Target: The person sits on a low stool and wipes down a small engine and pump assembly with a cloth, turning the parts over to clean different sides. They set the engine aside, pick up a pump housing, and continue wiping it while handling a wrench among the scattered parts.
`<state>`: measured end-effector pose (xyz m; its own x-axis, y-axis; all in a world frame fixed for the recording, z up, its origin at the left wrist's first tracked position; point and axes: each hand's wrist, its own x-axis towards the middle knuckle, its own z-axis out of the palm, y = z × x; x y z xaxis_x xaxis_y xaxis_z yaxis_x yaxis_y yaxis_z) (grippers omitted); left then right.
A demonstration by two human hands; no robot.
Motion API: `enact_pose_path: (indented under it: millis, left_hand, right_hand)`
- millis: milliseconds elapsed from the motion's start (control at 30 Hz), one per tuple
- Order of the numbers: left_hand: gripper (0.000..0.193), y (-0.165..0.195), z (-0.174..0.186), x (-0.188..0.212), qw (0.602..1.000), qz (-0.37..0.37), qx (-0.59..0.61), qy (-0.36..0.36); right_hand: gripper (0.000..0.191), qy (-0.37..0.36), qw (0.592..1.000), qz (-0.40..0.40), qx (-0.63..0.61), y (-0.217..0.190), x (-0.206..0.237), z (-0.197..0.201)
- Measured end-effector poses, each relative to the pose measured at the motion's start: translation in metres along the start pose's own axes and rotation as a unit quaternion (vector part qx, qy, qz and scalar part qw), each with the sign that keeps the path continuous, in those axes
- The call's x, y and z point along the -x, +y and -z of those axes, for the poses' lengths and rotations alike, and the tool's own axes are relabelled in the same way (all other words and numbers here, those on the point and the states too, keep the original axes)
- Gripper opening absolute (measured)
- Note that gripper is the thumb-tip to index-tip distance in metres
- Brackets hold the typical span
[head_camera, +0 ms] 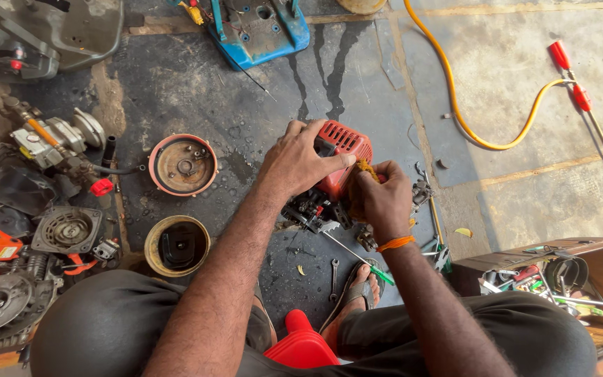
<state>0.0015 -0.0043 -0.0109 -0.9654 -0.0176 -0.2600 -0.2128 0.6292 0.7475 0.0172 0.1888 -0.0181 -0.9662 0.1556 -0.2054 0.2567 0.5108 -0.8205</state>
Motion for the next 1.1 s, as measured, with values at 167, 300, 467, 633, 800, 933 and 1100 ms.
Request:
enact_pose_path:
  millis: [167, 300, 467, 633, 800, 933, 1100]
  left_hand:
    - [0.105, 0.001, -0.002, 0.001, 1.0, -0.004, -0.017, 0.001]
    - [0.102, 0.002, -0.002, 0.002, 1.0, -0.012, -0.02, -0.006]
    - [0.102, 0.004, -0.006, 0.003, 0.999, -0.006, -0.033, -0.004]
    - [0.101, 0.006, -0.011, 0.005, 0.998, -0.005, -0.052, -0.019]
    - [0.1, 0.006, -0.006, 0.005, 0.999, -0.014, -0.048, -0.007]
    - [0.101, 0.006, -0.005, 0.005, 0.999, -0.021, -0.039, -0.002]
    - [0.103, 0.003, -0.007, 0.006, 0.999, -0.029, -0.042, 0.006]
  right_hand:
    - [0.02, -0.078, 0.988, -0.083, -0.1, 0.007, -0.006, 0.006]
    - [0.019, -0.175, 0.981, -0.063, -0.052, 0.017, -0.003, 0.008]
    - [0.021, -0.117, 0.984, -0.109, -0.076, 0.016, -0.023, 0.013]
    - [0.024, -0.097, 0.991, -0.093, -0.02, 0.014, -0.024, 0.016]
    - [0.017, -0.238, 0.963, -0.113, -0.062, 0.009, -0.013, 0.014]
    - [0.022, -0.129, 0.986, -0.094, -0.044, -0.002, -0.016, 0.016]
    - [0.019, -0.17, 0.98, -0.103, -0.012, 0.0, -0.009, 0.015]
